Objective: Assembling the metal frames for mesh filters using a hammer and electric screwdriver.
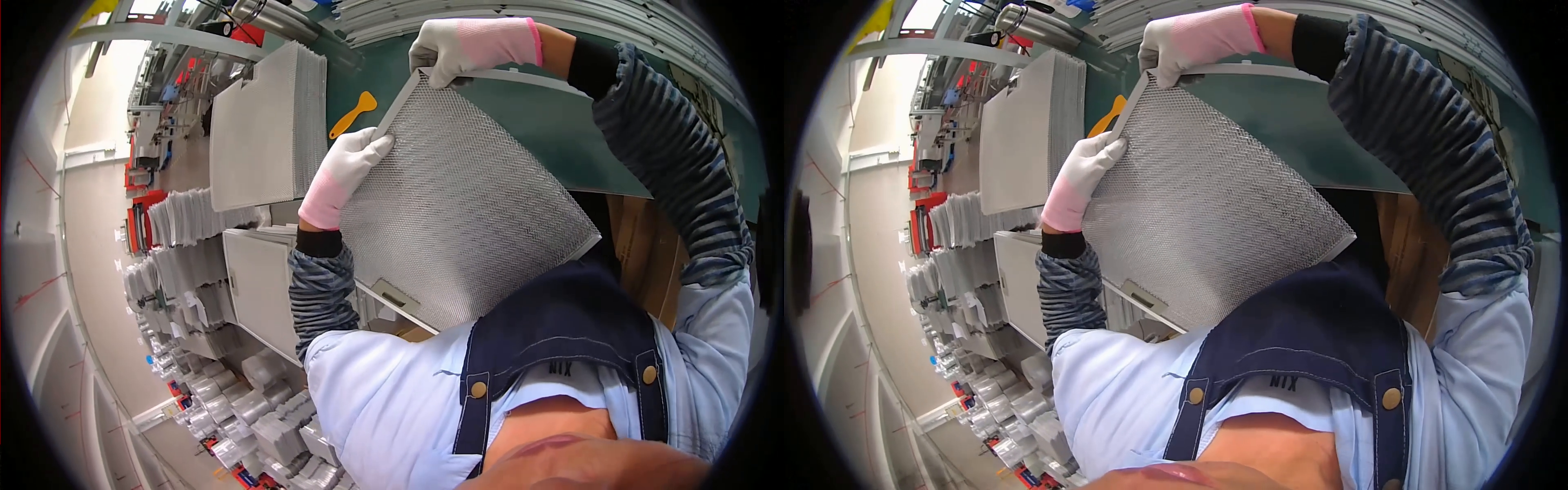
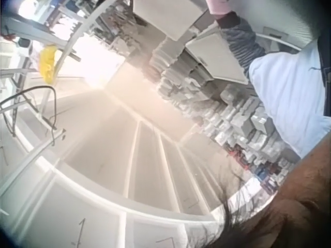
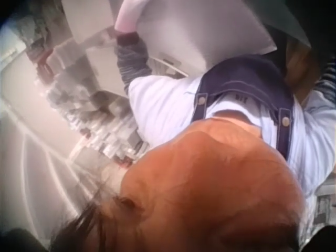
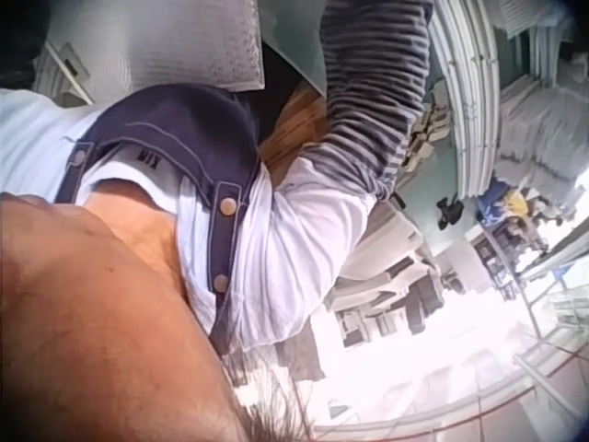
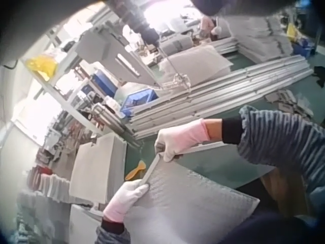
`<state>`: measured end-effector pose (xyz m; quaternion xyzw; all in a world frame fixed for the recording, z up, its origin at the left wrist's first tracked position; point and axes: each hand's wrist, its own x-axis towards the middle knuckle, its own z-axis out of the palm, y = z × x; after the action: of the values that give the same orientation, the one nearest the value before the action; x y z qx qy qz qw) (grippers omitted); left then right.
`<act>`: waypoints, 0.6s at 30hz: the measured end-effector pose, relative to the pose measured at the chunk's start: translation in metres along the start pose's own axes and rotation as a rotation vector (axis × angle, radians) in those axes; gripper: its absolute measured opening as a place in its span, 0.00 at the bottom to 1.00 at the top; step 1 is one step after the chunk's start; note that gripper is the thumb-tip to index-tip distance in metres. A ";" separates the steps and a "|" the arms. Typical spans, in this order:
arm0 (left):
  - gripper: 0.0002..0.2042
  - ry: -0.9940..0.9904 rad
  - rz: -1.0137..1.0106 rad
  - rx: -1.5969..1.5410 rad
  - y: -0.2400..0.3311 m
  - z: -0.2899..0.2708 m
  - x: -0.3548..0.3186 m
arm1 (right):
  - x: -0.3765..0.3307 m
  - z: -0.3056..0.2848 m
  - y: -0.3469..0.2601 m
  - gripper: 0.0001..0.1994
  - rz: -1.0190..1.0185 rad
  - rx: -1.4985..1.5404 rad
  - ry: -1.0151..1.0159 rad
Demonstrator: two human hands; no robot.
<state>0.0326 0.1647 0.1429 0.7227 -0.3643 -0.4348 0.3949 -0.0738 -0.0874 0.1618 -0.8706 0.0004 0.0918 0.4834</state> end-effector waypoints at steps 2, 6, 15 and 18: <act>0.13 -0.095 0.041 0.264 0.023 0.004 0.013 | -0.009 -0.005 0.010 0.13 -0.080 -0.053 -0.025; 0.05 0.045 0.280 0.188 -0.025 -0.003 -0.014 | -0.012 0.014 0.012 0.17 -0.376 -0.199 0.015; 0.15 0.054 0.013 -0.003 -0.048 -0.009 0.015 | -0.209 -0.081 -0.052 0.18 -0.255 -0.585 0.396; 0.16 0.074 -0.059 -0.008 -0.074 -0.035 0.028 | -0.256 -0.154 -0.058 0.15 -0.038 -0.863 0.673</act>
<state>0.0880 0.1802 0.0781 0.7470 -0.3263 -0.4207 0.3981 -0.2958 -0.2084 0.3313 -0.9710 0.1017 -0.2087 0.0571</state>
